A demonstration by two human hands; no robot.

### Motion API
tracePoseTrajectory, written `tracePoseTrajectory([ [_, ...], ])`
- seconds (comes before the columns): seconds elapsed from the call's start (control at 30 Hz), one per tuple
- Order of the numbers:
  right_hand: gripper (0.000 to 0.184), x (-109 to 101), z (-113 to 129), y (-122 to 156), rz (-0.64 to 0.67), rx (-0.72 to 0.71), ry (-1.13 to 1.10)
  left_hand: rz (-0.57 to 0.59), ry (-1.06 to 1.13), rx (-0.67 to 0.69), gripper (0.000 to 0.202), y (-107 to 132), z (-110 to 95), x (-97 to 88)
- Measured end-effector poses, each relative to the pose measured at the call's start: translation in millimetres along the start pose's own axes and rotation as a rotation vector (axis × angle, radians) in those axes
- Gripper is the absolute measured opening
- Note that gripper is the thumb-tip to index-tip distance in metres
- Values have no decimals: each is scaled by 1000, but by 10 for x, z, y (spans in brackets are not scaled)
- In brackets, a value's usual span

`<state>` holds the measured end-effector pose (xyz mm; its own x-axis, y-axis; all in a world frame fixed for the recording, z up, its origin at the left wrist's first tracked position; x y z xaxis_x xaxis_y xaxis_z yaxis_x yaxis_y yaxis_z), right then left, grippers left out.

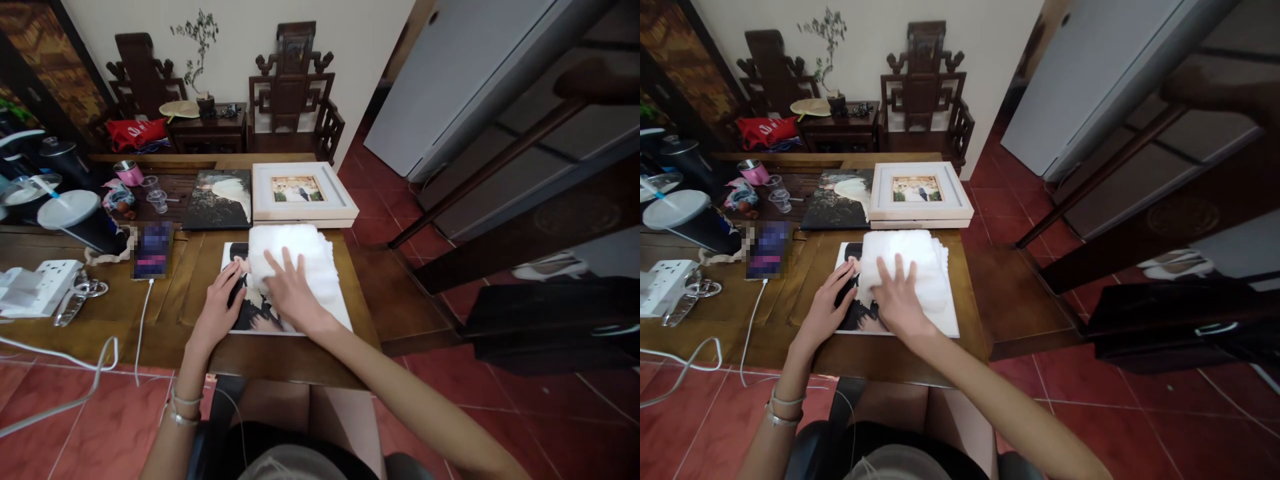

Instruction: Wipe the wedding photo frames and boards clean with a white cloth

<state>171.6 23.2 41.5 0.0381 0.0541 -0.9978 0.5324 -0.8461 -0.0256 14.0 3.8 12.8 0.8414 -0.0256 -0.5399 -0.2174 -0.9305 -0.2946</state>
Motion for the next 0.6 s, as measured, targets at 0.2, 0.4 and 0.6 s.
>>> tracePoseTrajectory([
  [0.2, 24, -138, 349, 925, 129, -125, -115, -4, -5, -15, 45, 5, 2, 5],
  [0.4, 34, -527, 178, 1044, 204, -256, -202, 0, -5, -5, 45, 20, 38, 8],
  [0.6, 39, -480, -97, 35, 216, -33, -85, -14, -1, 12, 45, 10, 90, 14],
])
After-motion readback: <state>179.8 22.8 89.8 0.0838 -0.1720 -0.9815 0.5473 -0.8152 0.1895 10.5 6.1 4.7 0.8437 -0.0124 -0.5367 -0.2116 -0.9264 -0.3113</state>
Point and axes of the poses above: each hand's wrist, its own y-axis away from the middle knuckle, its own x-axis out of the palm, z = x × y, the point moved 3 cm from there along -y, towards the middle knuckle, and after that the axes turned 13 degrees about y, right-handed, at the moved point
